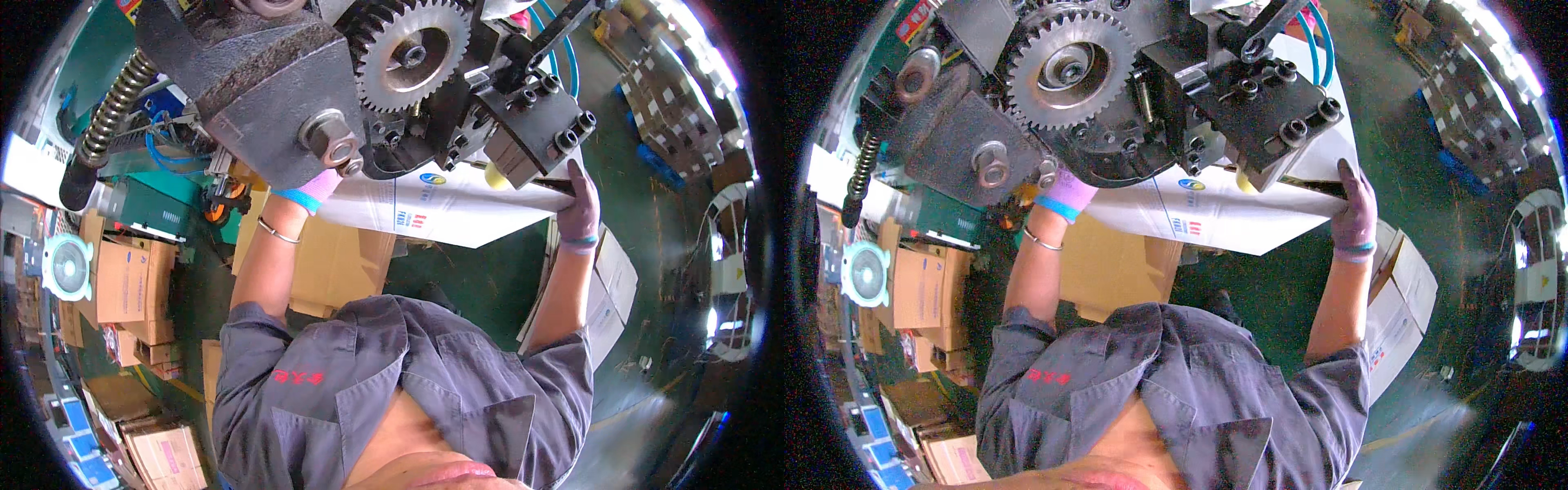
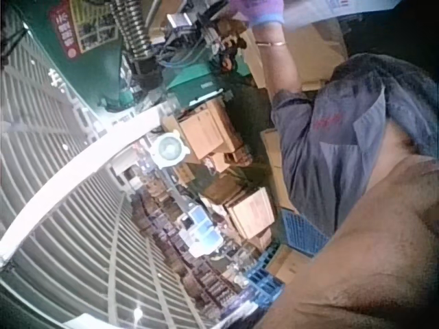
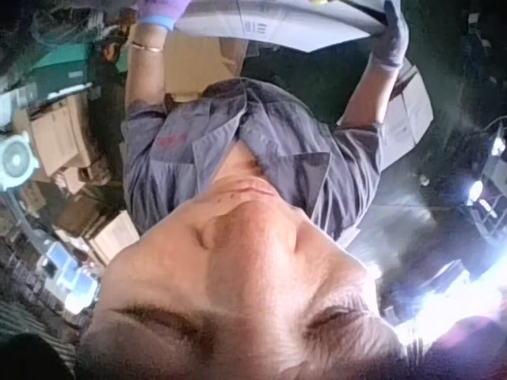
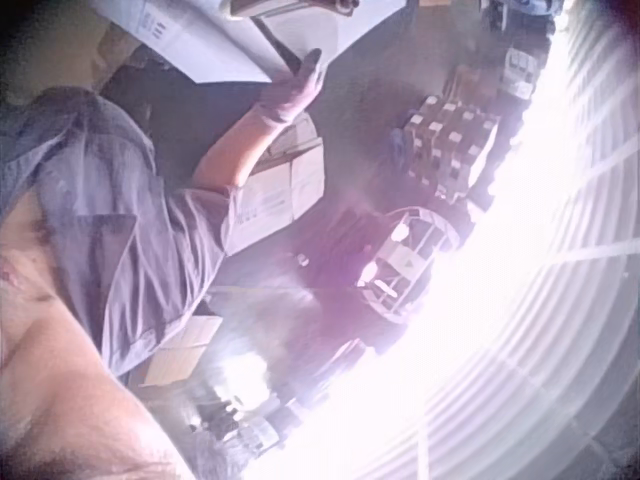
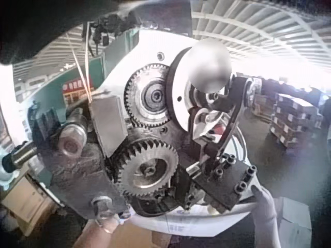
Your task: The person takes a cardboard box from a stack, folds the flaps, and feeds it through a sealing machine while another person assists by handling the boxes on the other side.
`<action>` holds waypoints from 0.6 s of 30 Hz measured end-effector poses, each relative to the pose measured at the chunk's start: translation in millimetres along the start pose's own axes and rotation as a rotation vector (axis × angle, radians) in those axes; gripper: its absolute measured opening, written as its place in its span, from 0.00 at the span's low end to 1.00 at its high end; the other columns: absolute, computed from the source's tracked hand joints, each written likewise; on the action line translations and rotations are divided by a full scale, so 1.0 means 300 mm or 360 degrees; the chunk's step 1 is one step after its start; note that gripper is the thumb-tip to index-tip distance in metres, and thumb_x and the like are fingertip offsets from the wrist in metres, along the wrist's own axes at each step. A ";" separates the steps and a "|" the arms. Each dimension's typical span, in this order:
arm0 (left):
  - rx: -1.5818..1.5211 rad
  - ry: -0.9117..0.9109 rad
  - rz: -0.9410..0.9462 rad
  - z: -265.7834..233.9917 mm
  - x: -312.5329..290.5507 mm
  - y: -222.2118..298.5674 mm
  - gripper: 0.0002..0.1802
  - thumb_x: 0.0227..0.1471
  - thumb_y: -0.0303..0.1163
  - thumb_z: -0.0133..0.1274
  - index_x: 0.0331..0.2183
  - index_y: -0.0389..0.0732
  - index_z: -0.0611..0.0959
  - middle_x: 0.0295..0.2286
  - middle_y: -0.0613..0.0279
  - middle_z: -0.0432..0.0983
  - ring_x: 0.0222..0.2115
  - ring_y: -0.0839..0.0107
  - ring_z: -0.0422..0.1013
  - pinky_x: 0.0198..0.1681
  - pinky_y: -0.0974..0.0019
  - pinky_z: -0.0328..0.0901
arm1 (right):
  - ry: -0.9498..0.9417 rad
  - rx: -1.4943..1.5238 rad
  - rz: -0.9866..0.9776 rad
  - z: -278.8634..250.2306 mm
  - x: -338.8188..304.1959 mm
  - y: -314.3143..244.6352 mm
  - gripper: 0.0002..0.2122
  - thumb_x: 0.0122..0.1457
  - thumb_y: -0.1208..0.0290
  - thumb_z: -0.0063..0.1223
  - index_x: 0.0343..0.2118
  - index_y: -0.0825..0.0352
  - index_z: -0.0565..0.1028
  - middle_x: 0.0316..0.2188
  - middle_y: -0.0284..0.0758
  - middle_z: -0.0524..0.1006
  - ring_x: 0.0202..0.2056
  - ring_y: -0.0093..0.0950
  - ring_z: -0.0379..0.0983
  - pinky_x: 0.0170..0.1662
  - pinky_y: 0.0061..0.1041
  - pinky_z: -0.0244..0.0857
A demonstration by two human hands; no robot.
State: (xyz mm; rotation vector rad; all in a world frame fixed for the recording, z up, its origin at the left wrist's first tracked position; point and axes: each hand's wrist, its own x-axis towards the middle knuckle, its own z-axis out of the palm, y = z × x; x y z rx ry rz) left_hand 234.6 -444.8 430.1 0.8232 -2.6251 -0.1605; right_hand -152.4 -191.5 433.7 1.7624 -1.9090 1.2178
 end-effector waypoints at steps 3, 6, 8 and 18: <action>0.0061 0.0367 0.0170 0.000 0.005 0.001 0.16 0.52 0.38 0.48 0.43 0.45 0.73 0.44 0.57 0.69 0.46 0.58 0.64 0.50 0.56 0.57 | 0.0133 0.0171 -0.0120 0.020 0.048 -0.042 0.18 0.50 0.85 0.43 0.46 0.71 0.72 0.44 0.50 0.73 0.44 0.43 0.72 0.49 0.33 0.64; 0.0106 0.0388 0.0164 0.019 0.008 -0.015 0.11 0.49 0.37 0.51 0.35 0.46 0.75 0.36 0.57 0.72 0.37 0.61 0.69 0.40 0.58 0.65 | 0.0141 0.0186 -0.0120 0.017 0.045 -0.028 0.18 0.48 0.84 0.45 0.45 0.71 0.72 0.43 0.50 0.74 0.44 0.43 0.73 0.48 0.32 0.65; 0.0178 0.0341 0.0140 0.013 0.016 -0.026 0.11 0.46 0.38 0.52 0.32 0.45 0.75 0.32 0.56 0.72 0.35 0.61 0.68 0.37 0.59 0.65 | 0.0157 0.0261 -0.0059 0.029 0.043 -0.029 0.19 0.46 0.83 0.48 0.45 0.72 0.73 0.43 0.49 0.75 0.44 0.42 0.73 0.49 0.32 0.65; 0.0210 -0.0060 -0.0102 -0.067 0.015 0.020 0.30 0.50 0.47 0.49 0.52 0.42 0.72 0.52 0.50 0.65 0.55 0.53 0.57 0.61 0.55 0.47 | 0.0325 0.1435 0.0877 0.033 0.094 -0.168 0.15 0.57 0.67 0.48 0.41 0.74 0.74 0.37 0.38 0.77 0.39 0.28 0.73 0.43 0.25 0.65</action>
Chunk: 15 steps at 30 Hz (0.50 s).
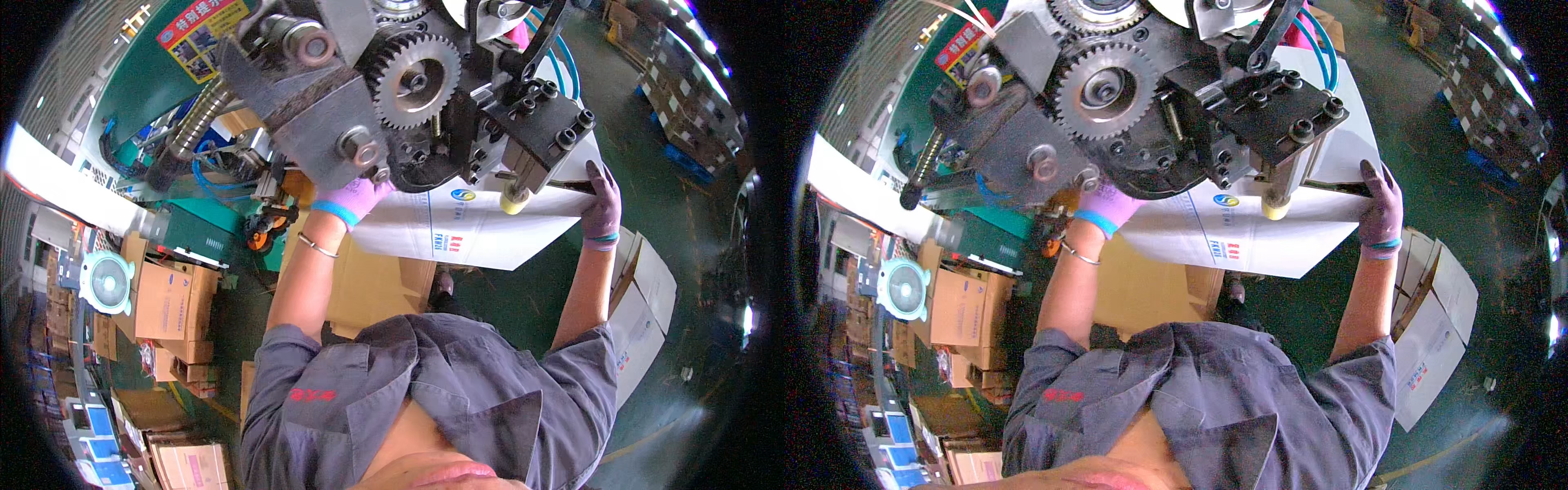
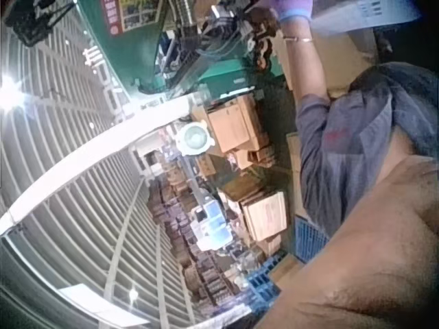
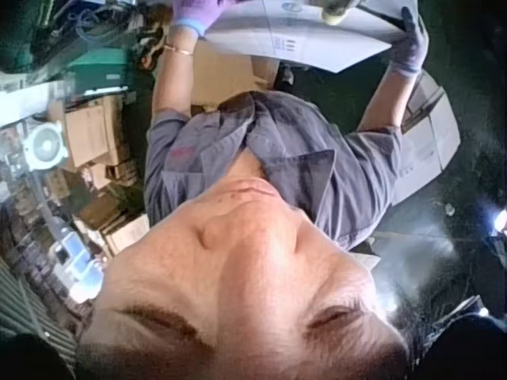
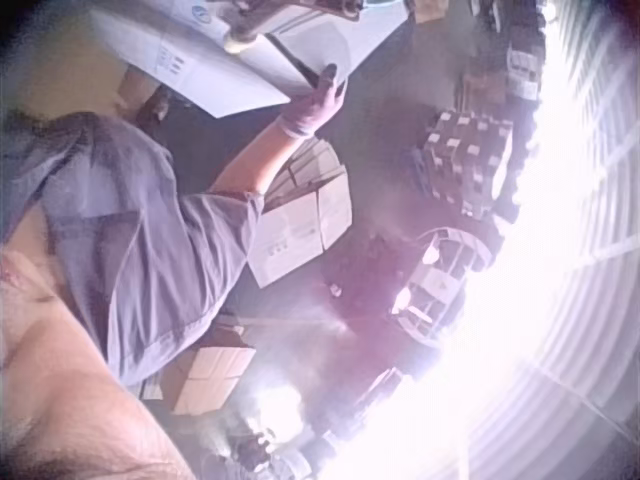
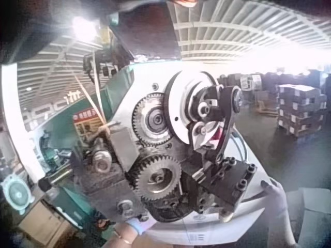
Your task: The person takes a cardboard box from a stack, folds the flaps, and feeds it through a sealing machine while another person assists by handling the boxes on the other side.
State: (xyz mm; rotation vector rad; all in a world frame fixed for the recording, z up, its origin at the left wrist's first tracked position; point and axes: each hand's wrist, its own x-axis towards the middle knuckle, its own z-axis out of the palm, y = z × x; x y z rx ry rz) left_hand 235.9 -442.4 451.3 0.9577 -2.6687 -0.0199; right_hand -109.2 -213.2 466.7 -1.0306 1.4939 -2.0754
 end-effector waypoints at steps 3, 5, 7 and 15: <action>0.0164 -0.0176 -0.0258 -0.109 -0.004 0.151 0.34 0.45 0.54 0.53 0.49 0.42 0.74 0.46 0.44 0.68 0.50 0.47 0.61 0.59 0.48 0.48 | -0.0082 -0.0337 -0.0324 -0.046 0.006 0.060 0.16 0.57 0.66 0.48 0.41 0.74 0.74 0.40 0.39 0.76 0.40 0.32 0.73 0.44 0.27 0.66; 0.0402 0.0720 -0.0006 0.045 -0.062 0.121 0.33 0.41 0.58 0.55 0.41 0.42 0.78 0.40 0.43 0.68 0.43 0.47 0.63 0.55 0.39 0.48 | -0.0261 -0.0936 -0.0861 -0.149 0.046 0.134 0.16 0.57 0.65 0.48 0.42 0.73 0.74 0.41 0.40 0.76 0.40 0.33 0.73 0.45 0.29 0.66; 0.0222 0.0938 0.0219 0.128 -0.144 0.184 0.31 0.44 0.54 0.55 0.43 0.38 0.77 0.46 0.48 0.66 0.48 0.49 0.61 0.57 0.39 0.47 | 0.0315 -0.0113 -0.0206 -0.242 0.063 0.152 0.17 0.57 0.65 0.49 0.45 0.72 0.72 0.40 0.40 0.76 0.40 0.33 0.73 0.44 0.31 0.67; -0.1112 0.0633 -0.0788 0.487 -0.404 -0.029 0.37 0.42 0.38 0.63 0.51 0.33 0.66 0.51 0.48 0.63 0.53 0.58 0.59 0.58 0.55 0.51 | 0.0487 0.0190 0.0291 -0.331 0.055 -0.016 0.20 0.60 0.65 0.43 0.55 0.65 0.66 0.45 0.40 0.74 0.40 0.29 0.71 0.43 0.27 0.65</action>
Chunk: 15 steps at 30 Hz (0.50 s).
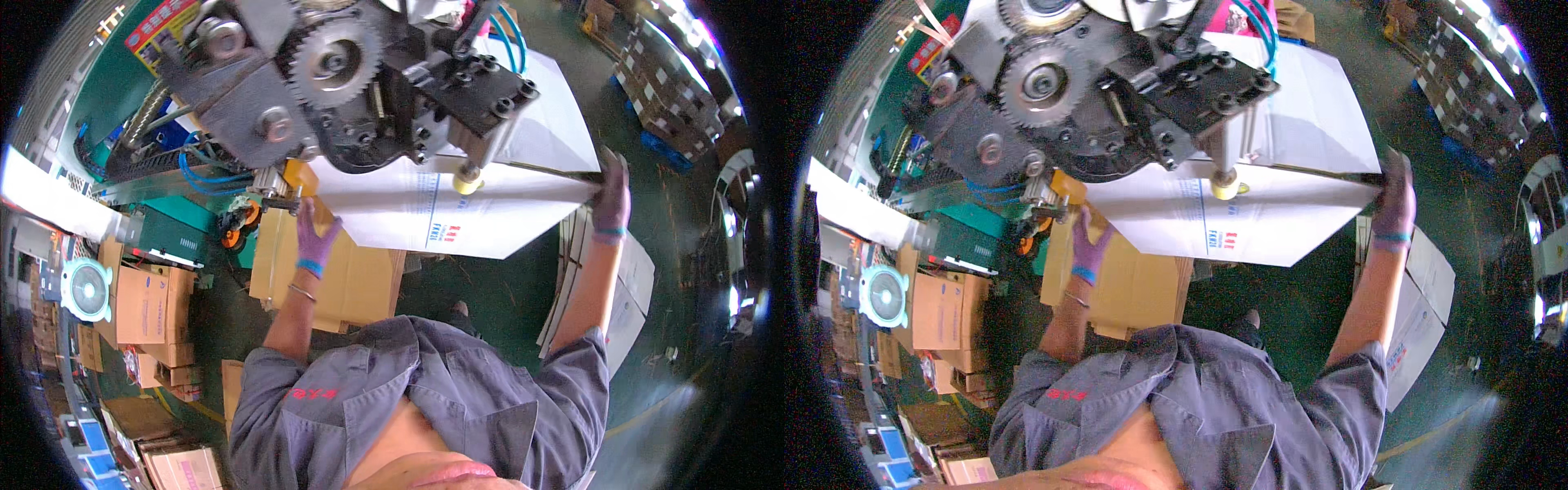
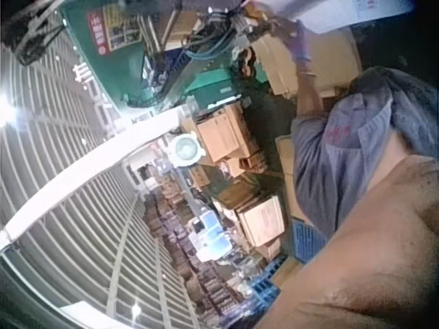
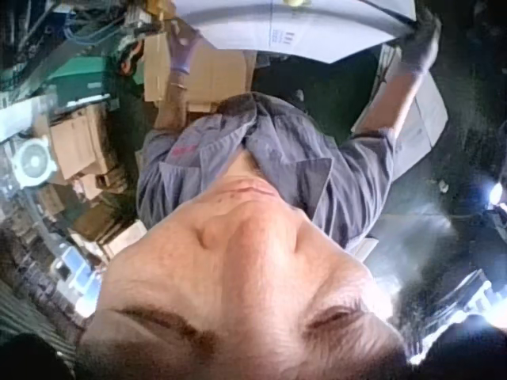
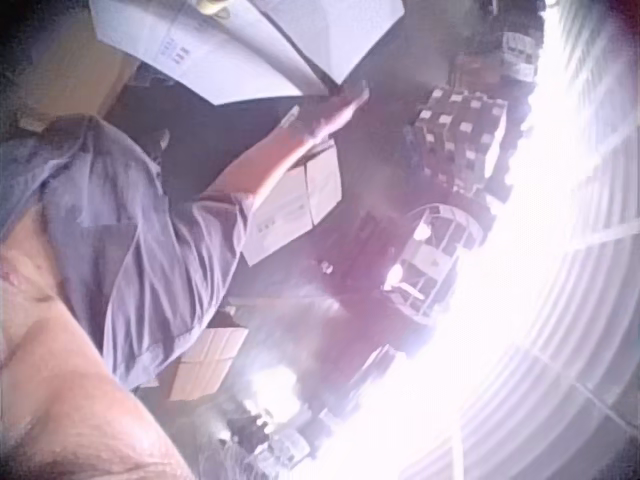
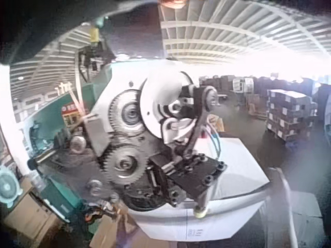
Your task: The person takes a cardboard box from a stack, folds the flaps, and feeds it through a sealing machine while another person assists by handling the boxes on the other side.
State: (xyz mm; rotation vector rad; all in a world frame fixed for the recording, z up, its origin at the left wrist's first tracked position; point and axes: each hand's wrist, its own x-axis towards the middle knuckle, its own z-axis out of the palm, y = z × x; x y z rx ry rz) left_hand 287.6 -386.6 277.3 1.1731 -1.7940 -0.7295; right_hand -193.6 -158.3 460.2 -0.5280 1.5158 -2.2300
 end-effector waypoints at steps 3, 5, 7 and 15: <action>-0.0508 -0.0320 -0.0201 0.015 0.147 -0.022 0.33 0.45 0.33 0.62 0.50 0.33 0.67 0.48 0.51 0.67 0.53 0.64 0.60 0.55 0.59 0.56 | -0.0557 -0.1250 -0.1366 -0.066 0.064 0.078 0.25 0.48 0.88 0.36 0.52 0.67 0.69 0.48 0.42 0.72 0.48 0.34 0.70 0.51 0.29 0.63; -0.0591 -0.0438 -0.0341 0.045 0.169 0.031 0.28 0.46 0.31 0.60 0.48 0.33 0.70 0.45 0.53 0.71 0.51 0.67 0.62 0.53 0.61 0.59 | -0.0621 -0.1173 -0.1207 -0.055 0.019 0.040 0.25 0.47 0.88 0.38 0.50 0.68 0.70 0.47 0.42 0.72 0.49 0.35 0.69 0.54 0.28 0.61; -0.0559 -0.0542 -0.0604 0.037 0.114 0.182 0.21 0.48 0.28 0.58 0.44 0.32 0.75 0.40 0.55 0.75 0.47 0.69 0.65 0.51 0.63 0.62 | -0.0486 -0.0642 -0.0467 -0.152 0.012 0.055 0.18 0.51 0.81 0.46 0.48 0.68 0.72 0.42 0.39 0.75 0.44 0.30 0.71 0.47 0.26 0.64; -0.0169 -0.0757 0.1269 0.512 -0.084 0.758 0.16 0.35 0.40 0.66 0.25 0.39 0.82 0.25 0.58 0.76 0.36 0.57 0.74 0.39 0.58 0.68 | 0.0549 -0.0534 0.0392 -1.390 -0.214 0.614 0.17 0.57 0.63 0.49 0.45 0.69 0.72 0.34 0.35 0.75 0.37 0.28 0.71 0.42 0.27 0.65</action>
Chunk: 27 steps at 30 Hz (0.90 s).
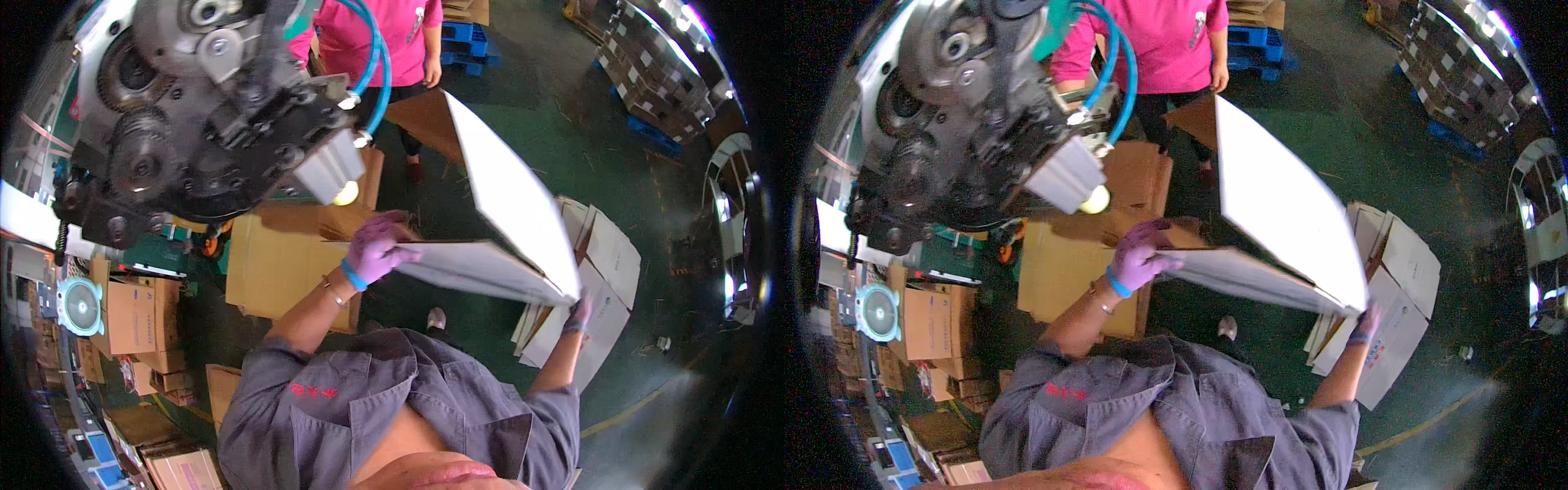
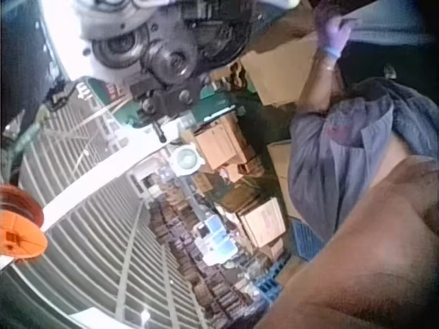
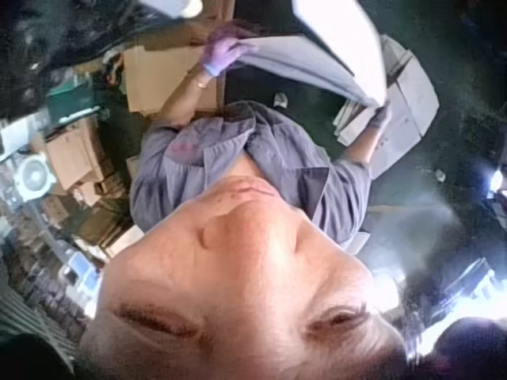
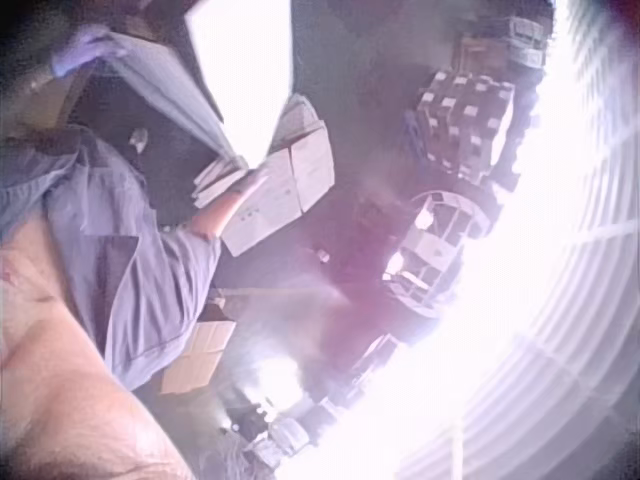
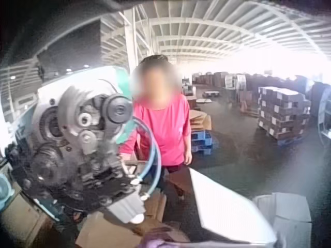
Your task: The person takes a cardboard box from a stack, folds the flaps, and feeds it through a sealing machine while another person assists by handling the boxes on the other side.
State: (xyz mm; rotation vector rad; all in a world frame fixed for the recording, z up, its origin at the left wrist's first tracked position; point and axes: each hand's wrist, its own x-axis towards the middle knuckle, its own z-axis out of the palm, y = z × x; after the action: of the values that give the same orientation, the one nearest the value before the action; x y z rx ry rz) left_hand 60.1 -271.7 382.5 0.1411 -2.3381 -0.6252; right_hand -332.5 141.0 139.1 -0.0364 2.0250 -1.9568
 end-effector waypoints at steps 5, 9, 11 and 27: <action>-0.0024 -0.0354 0.0222 0.233 0.232 0.166 0.18 0.38 0.47 0.62 0.23 0.43 0.78 0.20 0.61 0.73 0.26 0.61 0.72 0.31 0.60 0.65 | -0.0216 -0.0488 0.0371 -0.370 0.149 0.439 0.20 0.59 0.62 0.43 0.51 0.70 0.68 0.40 0.38 0.73 0.39 0.29 0.71 0.48 0.30 0.62; -0.0042 -0.0609 0.0547 0.347 0.306 0.266 0.16 0.42 0.49 0.58 0.24 0.46 0.77 0.19 0.64 0.69 0.24 0.64 0.70 0.30 0.62 0.63 | -0.0401 -0.0011 0.0401 -0.021 0.122 0.032 0.23 0.59 0.58 0.49 0.52 0.71 0.68 0.43 0.36 0.74 0.44 0.26 0.70 0.48 0.27 0.62; -0.0094 -0.0798 0.0807 0.379 0.321 0.321 0.15 0.42 0.47 0.55 0.22 0.48 0.73 0.18 0.67 0.65 0.23 0.67 0.67 0.29 0.64 0.62 | -0.0476 -0.0112 0.0159 0.136 0.123 -0.415 0.23 0.60 0.57 0.48 0.54 0.67 0.67 0.41 0.34 0.74 0.43 0.25 0.69 0.45 0.26 0.64; -0.0119 -0.1511 0.0373 0.395 0.405 0.214 0.36 0.38 0.52 0.60 0.45 0.36 0.75 0.38 0.53 0.75 0.42 0.54 0.69 0.48 0.56 0.63 | -0.0514 -0.2138 -0.0860 0.738 0.544 -0.955 0.15 0.52 0.58 0.50 0.39 0.62 0.74 0.38 0.43 0.77 0.42 0.43 0.73 0.44 0.38 0.67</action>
State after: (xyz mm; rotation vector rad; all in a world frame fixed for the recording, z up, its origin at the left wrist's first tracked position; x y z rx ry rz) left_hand -104.3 -200.9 411.3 -0.5814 -3.1450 -0.7610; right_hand -490.8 -129.7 382.8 -1.1713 2.7934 -0.3338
